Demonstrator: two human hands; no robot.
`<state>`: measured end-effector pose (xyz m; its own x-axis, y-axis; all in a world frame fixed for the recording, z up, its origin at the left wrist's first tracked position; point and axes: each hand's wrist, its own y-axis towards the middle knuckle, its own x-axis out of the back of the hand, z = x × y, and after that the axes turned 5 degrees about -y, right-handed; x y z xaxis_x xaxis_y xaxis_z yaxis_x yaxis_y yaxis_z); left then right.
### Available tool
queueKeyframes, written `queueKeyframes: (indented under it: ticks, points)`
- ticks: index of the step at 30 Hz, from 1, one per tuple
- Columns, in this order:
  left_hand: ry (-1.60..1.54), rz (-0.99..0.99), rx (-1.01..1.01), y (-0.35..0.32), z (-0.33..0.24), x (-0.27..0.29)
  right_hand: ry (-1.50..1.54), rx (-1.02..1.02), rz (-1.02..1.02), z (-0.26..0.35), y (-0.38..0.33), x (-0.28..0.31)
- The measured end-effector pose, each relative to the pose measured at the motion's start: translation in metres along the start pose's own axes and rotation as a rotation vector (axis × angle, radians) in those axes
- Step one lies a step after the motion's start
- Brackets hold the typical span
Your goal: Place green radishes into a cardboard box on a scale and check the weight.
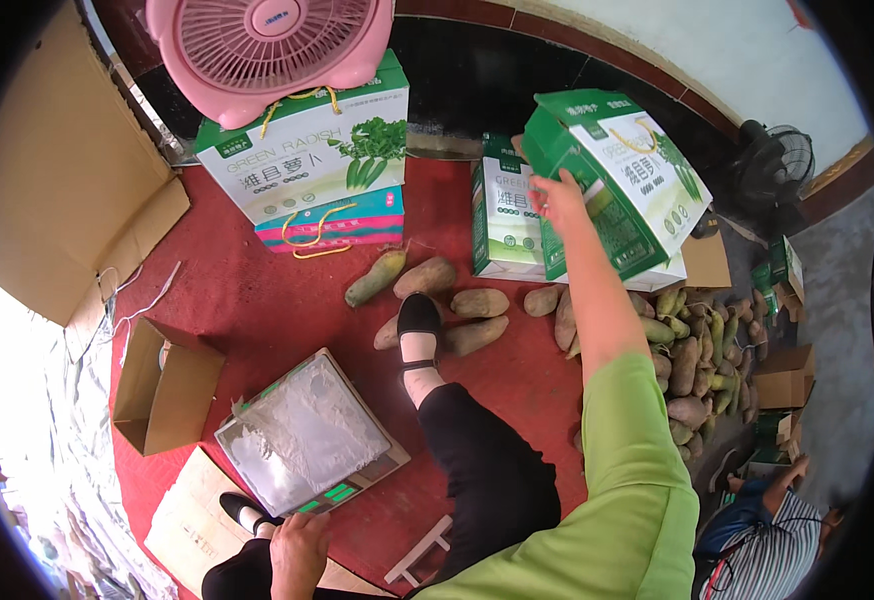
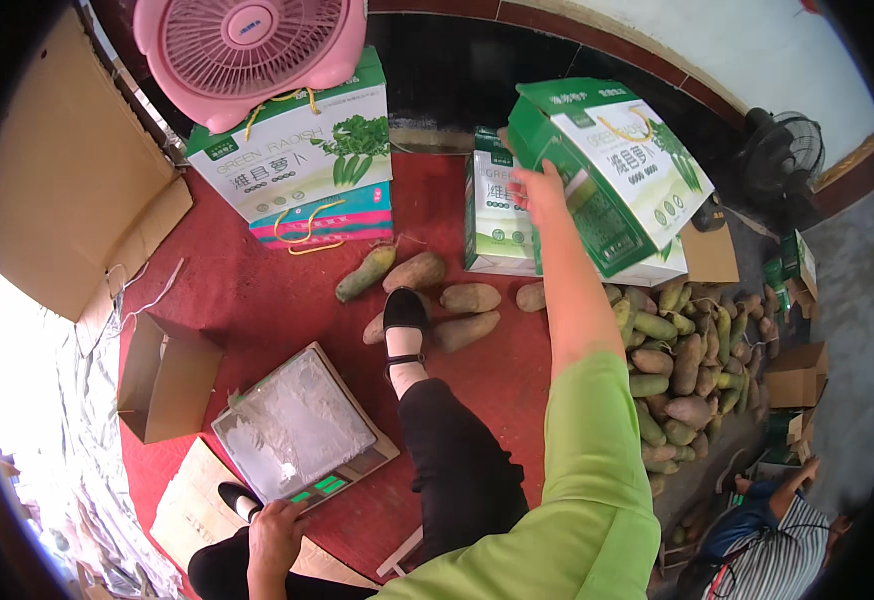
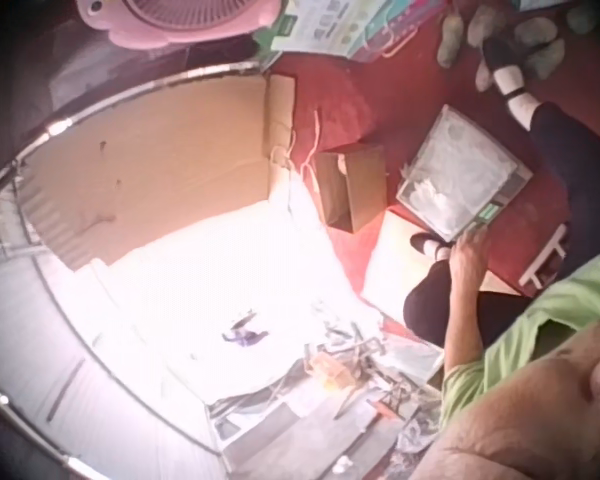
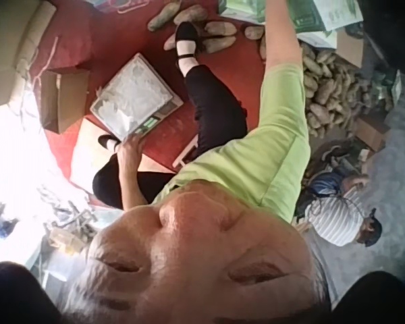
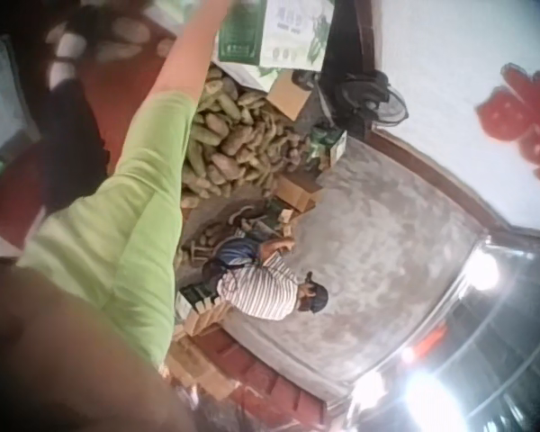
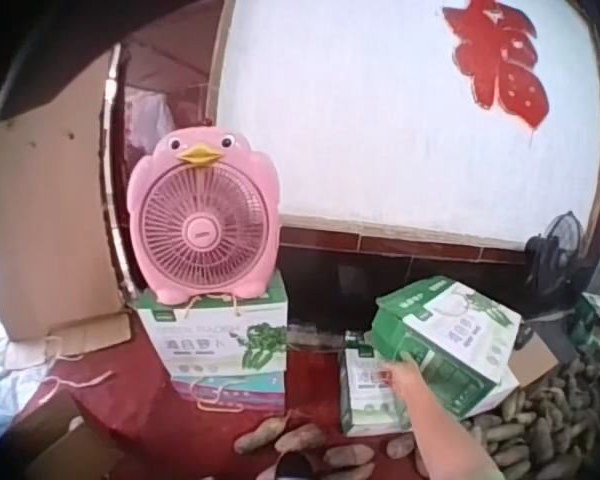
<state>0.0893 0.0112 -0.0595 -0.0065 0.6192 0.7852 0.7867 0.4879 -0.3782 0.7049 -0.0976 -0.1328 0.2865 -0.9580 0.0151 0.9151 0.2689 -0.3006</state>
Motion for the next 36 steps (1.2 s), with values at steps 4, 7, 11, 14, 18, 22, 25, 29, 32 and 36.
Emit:
queueKeyframes:
  ticks: [4, 7, 11, 14, 18, 22, 25, 29, 32, 36]
  points:
    - [0.024, -0.003, -0.029, -0.013, 0.007, -0.003, 0.101, 0.040, -0.110, -0.014, -0.061, 0.038]
    - [0.020, -0.017, -0.012, -0.026, 0.007, -0.001, 0.156, 0.094, -0.180, -0.006, -0.116, 0.064]
    - [0.034, -0.017, 0.005, -0.040, 0.002, 0.005, 0.188, 0.206, -0.267, 0.025, -0.173, 0.104]
    - [0.028, -0.056, -0.008, -0.048, 0.001, 0.008, 0.226, 0.292, -0.311, 0.068, -0.212, 0.127]
    - [-0.025, -0.115, -0.030, -0.063, 0.005, 0.013, 0.198, 0.354, -0.271, 0.122, -0.271, 0.122]
    - [-0.062, -0.204, -0.039, -0.077, 0.009, 0.021, 0.148, 0.374, -0.147, 0.154, -0.323, 0.098]
    - [-0.111, -0.326, -0.076, -0.084, 0.015, 0.025, 0.129, 0.368, -0.056, 0.160, -0.352, 0.072]
    - [-0.162, -0.535, -0.090, -0.095, 0.019, 0.033, 0.087, 0.346, 0.128, 0.154, -0.370, 0.033]
    - [-0.135, -0.683, -0.108, -0.103, 0.016, 0.042, 0.112, 0.343, 0.351, 0.148, -0.390, -0.005]
    - [-0.040, -0.775, -0.093, -0.113, 0.013, 0.049, 0.091, 0.201, 0.675, 0.126, -0.406, -0.052]
